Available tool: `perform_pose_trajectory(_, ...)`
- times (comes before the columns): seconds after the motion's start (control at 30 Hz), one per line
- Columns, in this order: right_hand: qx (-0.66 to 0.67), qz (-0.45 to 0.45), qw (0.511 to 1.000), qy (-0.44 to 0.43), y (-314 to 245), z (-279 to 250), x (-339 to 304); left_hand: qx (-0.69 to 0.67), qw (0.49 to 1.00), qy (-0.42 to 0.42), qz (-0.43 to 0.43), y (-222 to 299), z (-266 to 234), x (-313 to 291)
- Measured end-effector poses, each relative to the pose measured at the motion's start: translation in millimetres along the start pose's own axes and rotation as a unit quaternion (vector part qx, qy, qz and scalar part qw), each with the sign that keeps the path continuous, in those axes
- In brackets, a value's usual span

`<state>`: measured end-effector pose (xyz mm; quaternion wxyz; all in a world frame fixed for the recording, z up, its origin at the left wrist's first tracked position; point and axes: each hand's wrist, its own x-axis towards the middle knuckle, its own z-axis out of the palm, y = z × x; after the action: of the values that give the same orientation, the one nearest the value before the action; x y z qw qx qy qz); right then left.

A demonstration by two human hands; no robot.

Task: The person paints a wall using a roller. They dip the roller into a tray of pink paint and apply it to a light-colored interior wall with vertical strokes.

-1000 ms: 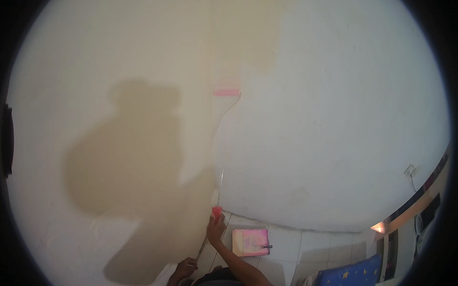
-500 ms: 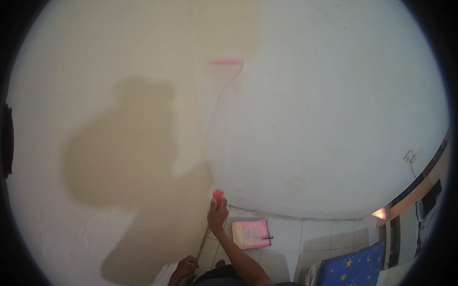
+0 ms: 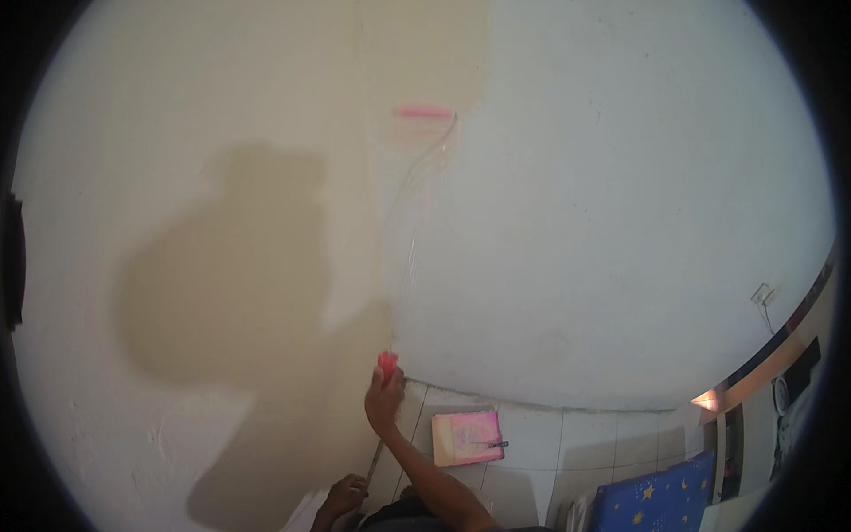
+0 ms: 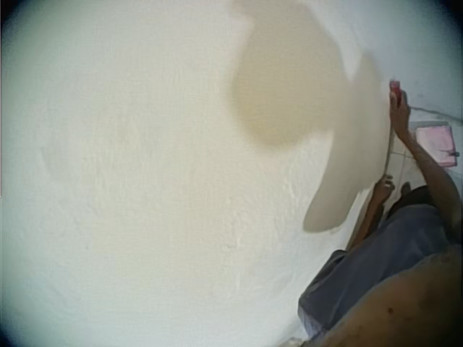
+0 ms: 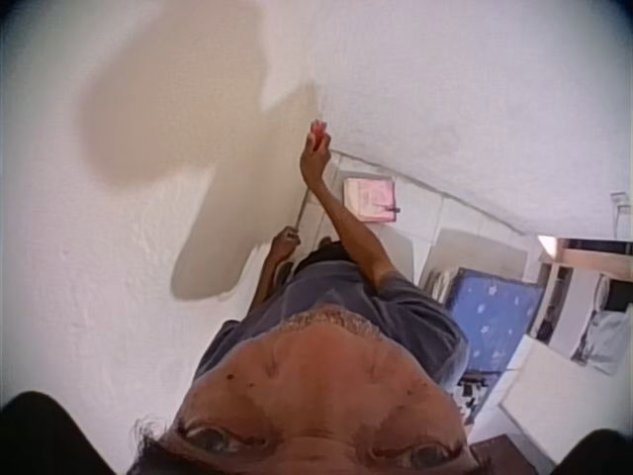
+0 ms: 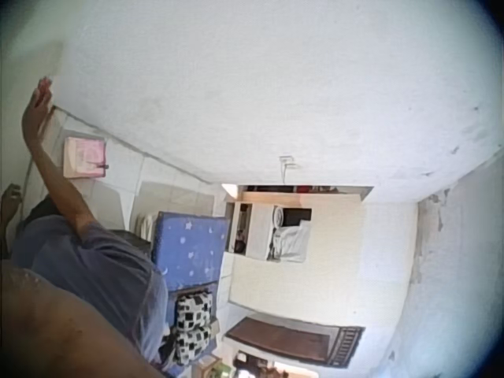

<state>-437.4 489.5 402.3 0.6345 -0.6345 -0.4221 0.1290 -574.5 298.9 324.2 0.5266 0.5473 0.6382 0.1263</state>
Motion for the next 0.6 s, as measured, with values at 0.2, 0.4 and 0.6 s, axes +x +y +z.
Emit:
perform_pose_trajectory(0.2, 0.079, -0.001, 0.996, -0.028, -84.0, 21.8, 81.4, 0.01, 0.999, 0.023, 0.026, 3.5, 1.7, -3.3)
perform_pose_trajectory(0.4, -0.019, 0.011, 0.999, -0.039, -13.2, -8.1, 46.1, -0.004, 1.0, -0.006, -0.002, 2.1, 14.9, 0.7)
perform_pose_trajectory(0.6, -0.103, 0.088, 0.986, -0.099, 94.3, -94.4, -27.9, 0.032, 0.999, -0.001, 0.012, 3.7, 20.0, 1.4)
